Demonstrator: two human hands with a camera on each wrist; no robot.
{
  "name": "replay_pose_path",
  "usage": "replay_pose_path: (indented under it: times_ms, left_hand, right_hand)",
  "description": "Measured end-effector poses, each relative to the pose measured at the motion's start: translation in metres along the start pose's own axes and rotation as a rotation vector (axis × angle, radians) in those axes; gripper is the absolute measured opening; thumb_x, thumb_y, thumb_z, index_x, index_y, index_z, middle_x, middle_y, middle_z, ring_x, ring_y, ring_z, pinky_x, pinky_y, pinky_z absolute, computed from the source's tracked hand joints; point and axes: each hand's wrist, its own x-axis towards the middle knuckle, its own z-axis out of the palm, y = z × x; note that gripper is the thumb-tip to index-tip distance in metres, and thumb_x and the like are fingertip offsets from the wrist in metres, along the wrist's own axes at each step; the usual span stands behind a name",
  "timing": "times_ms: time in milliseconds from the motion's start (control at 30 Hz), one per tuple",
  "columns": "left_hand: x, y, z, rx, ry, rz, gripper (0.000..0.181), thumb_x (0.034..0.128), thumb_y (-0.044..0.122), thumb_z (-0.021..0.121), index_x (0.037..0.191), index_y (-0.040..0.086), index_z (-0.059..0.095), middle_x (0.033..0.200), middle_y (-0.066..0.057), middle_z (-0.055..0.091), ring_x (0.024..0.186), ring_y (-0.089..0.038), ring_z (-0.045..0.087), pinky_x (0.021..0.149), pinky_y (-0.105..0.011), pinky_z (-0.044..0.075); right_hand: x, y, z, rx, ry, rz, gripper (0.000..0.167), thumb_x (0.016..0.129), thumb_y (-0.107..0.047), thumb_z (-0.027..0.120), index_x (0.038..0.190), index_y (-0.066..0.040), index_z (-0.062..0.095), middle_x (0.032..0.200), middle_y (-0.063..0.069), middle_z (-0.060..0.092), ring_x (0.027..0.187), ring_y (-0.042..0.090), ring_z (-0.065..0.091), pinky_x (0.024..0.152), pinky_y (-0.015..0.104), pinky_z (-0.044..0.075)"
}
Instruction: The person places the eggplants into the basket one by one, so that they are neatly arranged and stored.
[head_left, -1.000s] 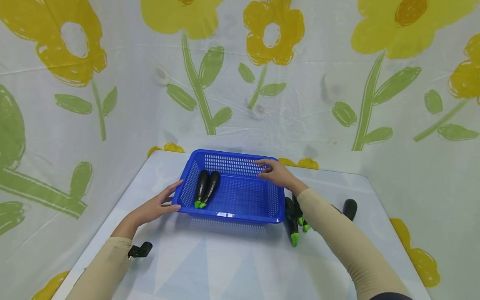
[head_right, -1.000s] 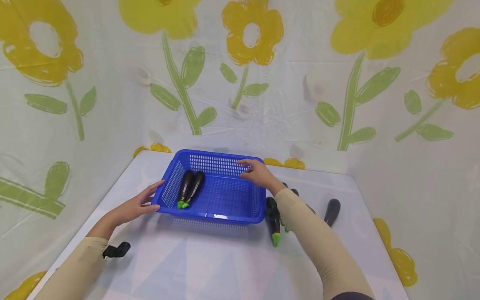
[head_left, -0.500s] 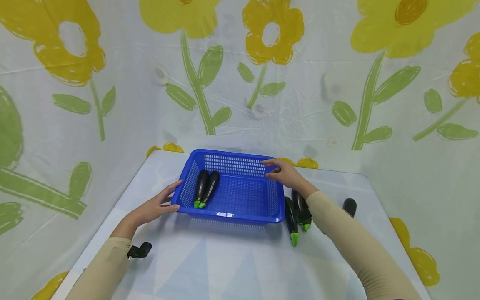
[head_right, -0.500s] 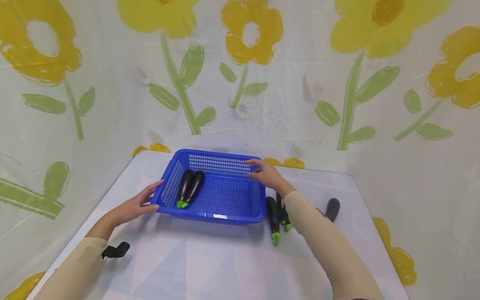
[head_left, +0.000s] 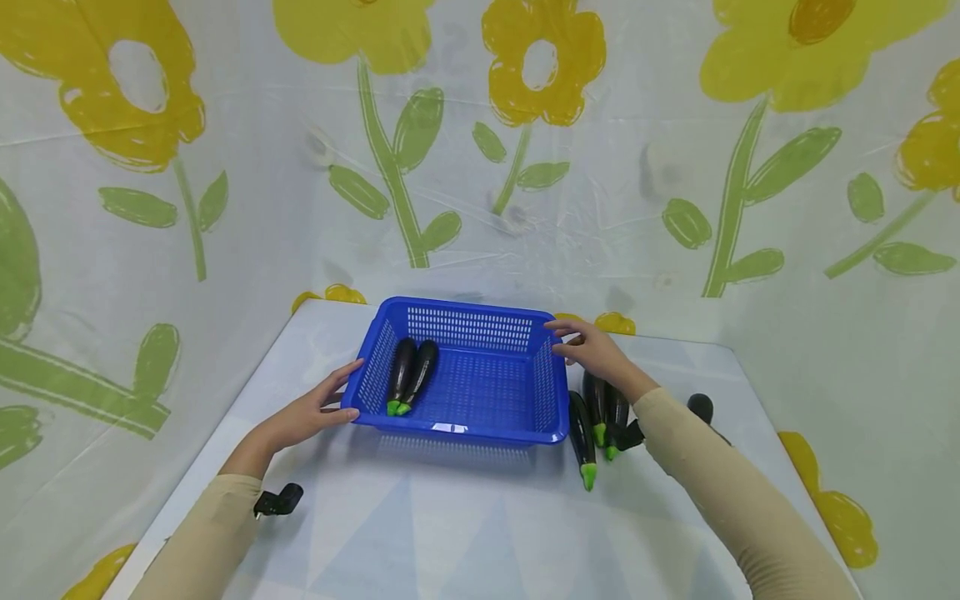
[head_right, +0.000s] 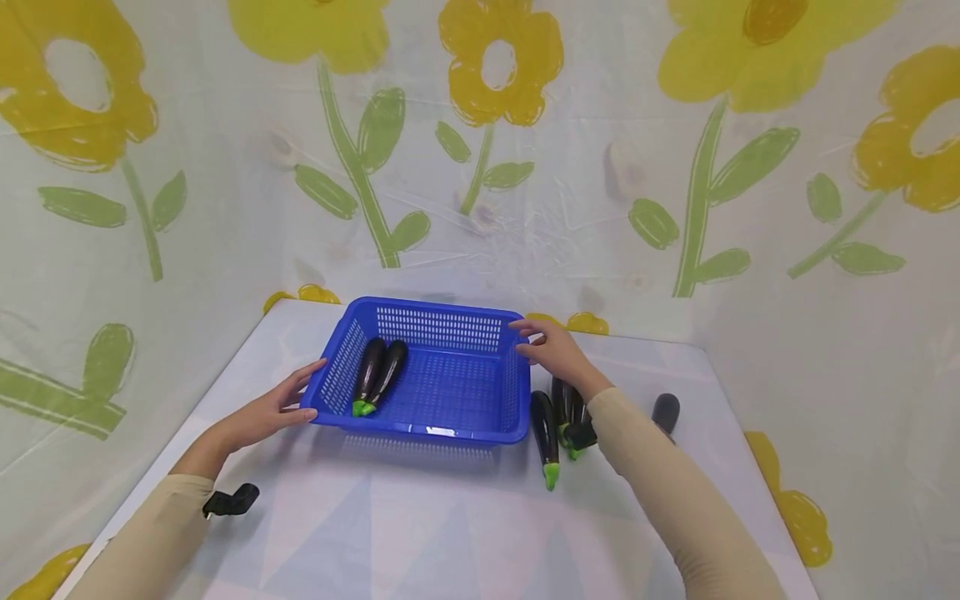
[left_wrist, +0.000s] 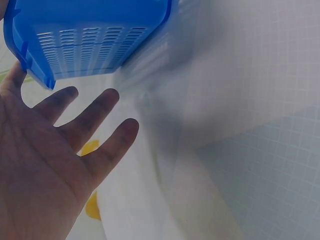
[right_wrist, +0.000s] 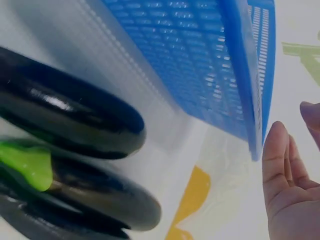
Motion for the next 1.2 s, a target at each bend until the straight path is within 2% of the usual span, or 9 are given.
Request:
replay_pose_path:
  times_ms: [100,300,500,733,1033,1200]
  left_hand:
    - [0.0,0.0,0.0,-0.001,0.004,0.006,0.086,0.0976,0.038,0.067,0.164,0.036,0.011,0.168,-0.024,0.006,0.145,-0.059,0.023,0.107,-0.072,0.036]
    - [0.0,-0.001,0.0,0.002,0.011,-0.011,0.087,0.0973,0.039,0.068,0.163,0.037,0.011,0.168,-0.024,0.007,0.145,-0.059,0.023,0.106,-0.073,0.035]
    - [0.0,0.0,0.002,0.004,0.009,-0.016,0.088,0.0969,0.039,0.068,0.163,0.038,0.011,0.168,-0.024,0.006,0.145,-0.058,0.022,0.106,-0.073,0.035]
    - [-0.001,0.002,0.001,0.004,0.012,-0.009,0.087,0.0973,0.039,0.067,0.164,0.036,0.011,0.168,-0.024,0.006,0.145,-0.059,0.022,0.106,-0.073,0.035]
    - [0.0,0.002,0.001,0.009,0.01,-0.007,0.087,0.0978,0.039,0.066,0.164,0.036,0.01,0.168,-0.024,0.006,0.145,-0.059,0.022,0.106,-0.073,0.035]
    - [0.0,0.003,0.002,0.01,0.009,-0.013,0.087,0.0978,0.04,0.066,0.164,0.036,0.009,0.168,-0.025,0.005,0.145,-0.059,0.021,0.106,-0.073,0.035]
  right_hand:
    - [-0.002,0.005,-0.004,0.009,0.026,0.023,0.044,0.102,-0.017,0.063,0.145,-0.011,0.056,0.139,0.023,0.058,0.11,0.035,0.065,0.093,0.053,0.056]
    - [-0.005,0.013,-0.009,0.011,0.053,0.057,0.044,0.103,-0.018,0.061,0.147,-0.012,0.054,0.139,0.024,0.057,0.104,0.034,0.066,0.092,0.048,0.057]
    - [-0.014,0.024,-0.012,0.033,0.054,0.083,0.045,0.104,-0.019,0.059,0.147,-0.009,0.052,0.142,0.025,0.054,0.115,0.04,0.063,0.096,0.051,0.056]
    - [-0.025,0.045,-0.017,-0.003,0.105,0.124,0.044,0.103,-0.02,0.06,0.145,-0.007,0.053,0.142,0.024,0.054,0.118,0.039,0.061,0.096,0.048,0.056]
    - [-0.044,0.077,-0.02,-0.07,0.117,0.193,0.046,0.103,-0.017,0.059,0.147,-0.006,0.051,0.147,0.026,0.048,0.125,0.043,0.055,0.104,0.057,0.048]
    - [-0.049,0.09,-0.018,-0.103,0.124,0.225,0.046,0.103,-0.019,0.059,0.146,-0.007,0.052,0.148,0.027,0.046,0.127,0.044,0.053,0.104,0.058,0.047]
